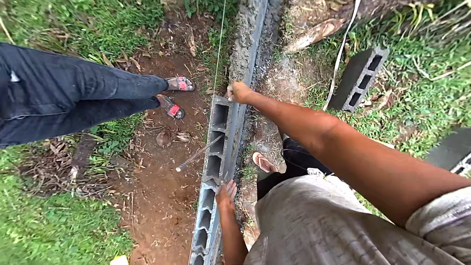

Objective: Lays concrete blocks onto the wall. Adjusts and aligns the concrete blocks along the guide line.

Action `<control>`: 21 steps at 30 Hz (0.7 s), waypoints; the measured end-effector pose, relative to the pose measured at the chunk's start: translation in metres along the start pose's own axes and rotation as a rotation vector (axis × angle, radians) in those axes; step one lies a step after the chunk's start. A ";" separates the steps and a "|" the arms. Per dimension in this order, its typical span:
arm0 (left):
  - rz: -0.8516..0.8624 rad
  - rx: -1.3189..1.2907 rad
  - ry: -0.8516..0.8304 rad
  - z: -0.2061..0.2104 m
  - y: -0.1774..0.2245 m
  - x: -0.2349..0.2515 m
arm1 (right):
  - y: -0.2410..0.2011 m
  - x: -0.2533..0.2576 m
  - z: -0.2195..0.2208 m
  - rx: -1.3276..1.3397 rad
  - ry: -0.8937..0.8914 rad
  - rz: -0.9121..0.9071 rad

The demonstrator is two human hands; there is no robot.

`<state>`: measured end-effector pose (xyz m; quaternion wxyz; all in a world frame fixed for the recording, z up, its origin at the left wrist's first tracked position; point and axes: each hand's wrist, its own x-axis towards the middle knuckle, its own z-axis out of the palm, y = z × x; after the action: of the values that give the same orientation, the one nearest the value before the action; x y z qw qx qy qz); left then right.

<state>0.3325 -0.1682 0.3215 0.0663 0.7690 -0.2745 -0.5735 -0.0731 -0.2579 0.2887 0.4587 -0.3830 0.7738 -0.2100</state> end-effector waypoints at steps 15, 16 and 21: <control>0.218 -0.068 -0.061 0.014 -0.004 0.002 | 0.065 -0.081 0.018 0.634 0.287 0.146; 0.221 -0.060 -0.082 0.011 -0.003 0.004 | 0.079 -0.101 0.016 0.636 0.298 0.184; 0.226 0.034 -0.234 -0.009 0.002 0.009 | 0.178 -0.246 0.031 0.467 0.381 0.460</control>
<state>0.3419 -0.1759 0.3179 0.0849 0.6621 -0.3747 -0.6434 -0.0465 0.0457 0.2881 0.4166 -0.0383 0.8423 -0.3398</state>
